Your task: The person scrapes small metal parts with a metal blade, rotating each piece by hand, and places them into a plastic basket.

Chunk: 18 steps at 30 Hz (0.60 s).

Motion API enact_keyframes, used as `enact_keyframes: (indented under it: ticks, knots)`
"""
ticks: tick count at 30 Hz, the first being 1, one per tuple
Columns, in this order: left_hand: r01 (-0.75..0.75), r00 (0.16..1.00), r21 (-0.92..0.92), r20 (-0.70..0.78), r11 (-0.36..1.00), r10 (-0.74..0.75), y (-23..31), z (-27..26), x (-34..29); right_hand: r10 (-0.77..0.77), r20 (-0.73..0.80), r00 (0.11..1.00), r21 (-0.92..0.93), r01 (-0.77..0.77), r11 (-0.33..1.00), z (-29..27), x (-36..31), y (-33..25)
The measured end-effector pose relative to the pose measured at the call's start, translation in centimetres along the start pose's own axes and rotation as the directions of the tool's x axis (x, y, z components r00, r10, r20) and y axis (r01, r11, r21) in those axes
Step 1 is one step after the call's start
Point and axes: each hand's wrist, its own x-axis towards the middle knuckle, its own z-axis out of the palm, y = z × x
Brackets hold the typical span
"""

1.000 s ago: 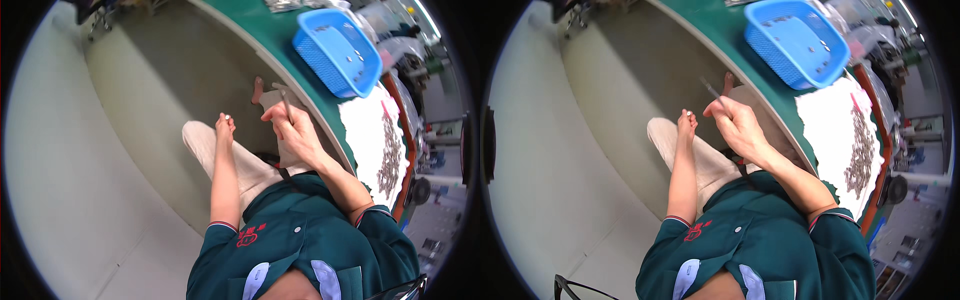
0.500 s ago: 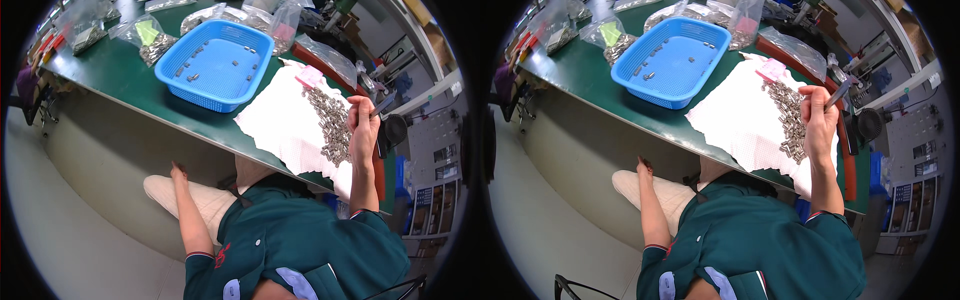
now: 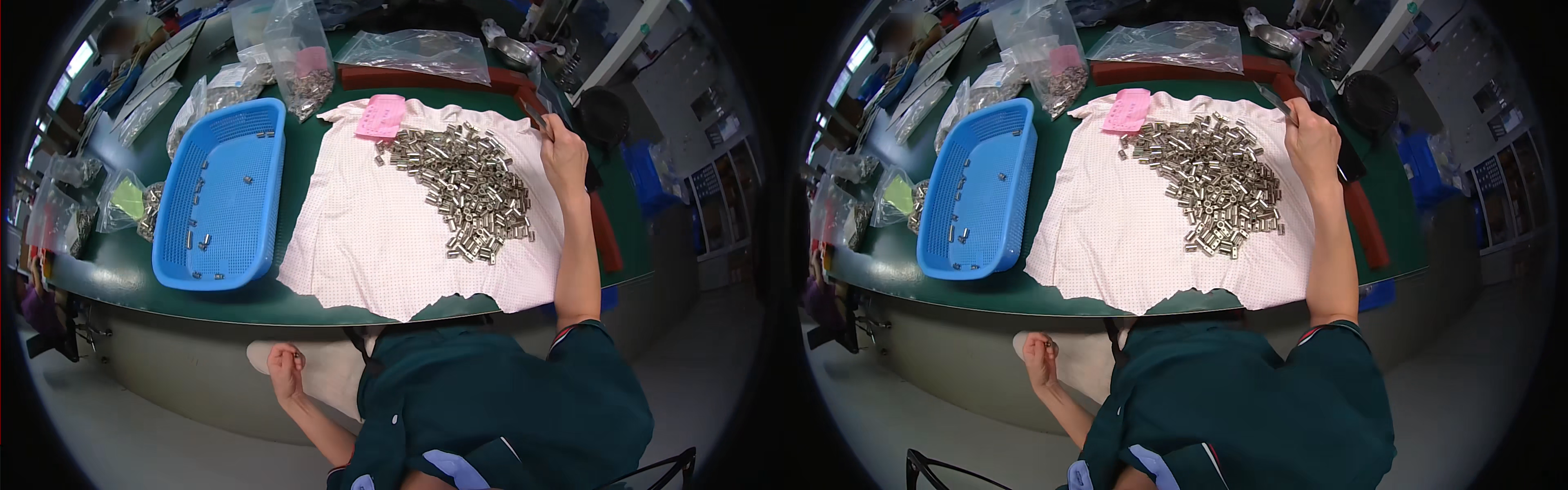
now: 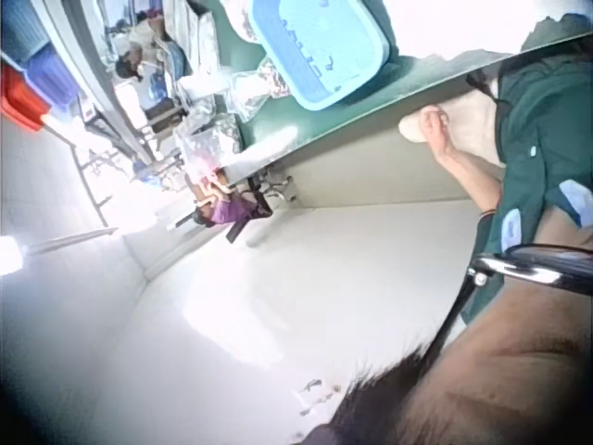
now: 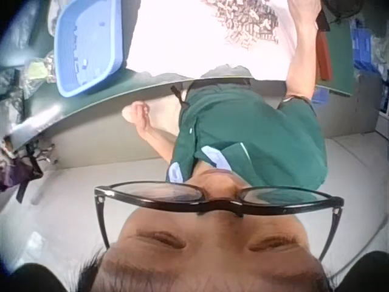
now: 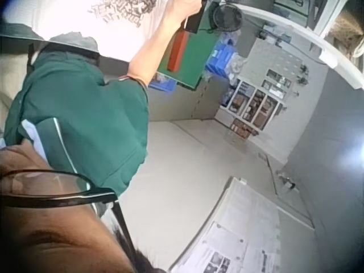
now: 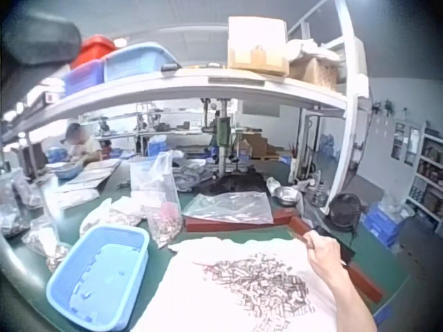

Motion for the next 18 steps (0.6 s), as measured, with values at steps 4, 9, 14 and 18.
enact_keyframes:
  ticks: [4,9,14,18]
  knots:
    - [-0.46,0.683,0.144,0.688,0.876,0.246,11.4,14.4,1.1,-0.057,0.114,0.992,0.001,0.058,0.998,-0.5,0.1,-2.1]
    - [-0.514,0.8,0.317,0.512,0.797,0.312,9.3,29.6,9.8,0.002,0.105,0.995,0.005,-0.002,1.0,-0.6,0.1,-1.9]
    - [-0.494,0.867,0.359,0.272,0.792,0.417,5.6,31.2,15.9,-0.013,0.084,0.996,-0.051,0.017,0.999,-0.5,0.0,-1.0]
    - [-0.512,0.855,0.351,0.294,0.784,0.427,4.9,31.5,17.3,-0.024,0.098,0.995,-0.037,0.028,0.999,0.1,-0.2,-0.7]
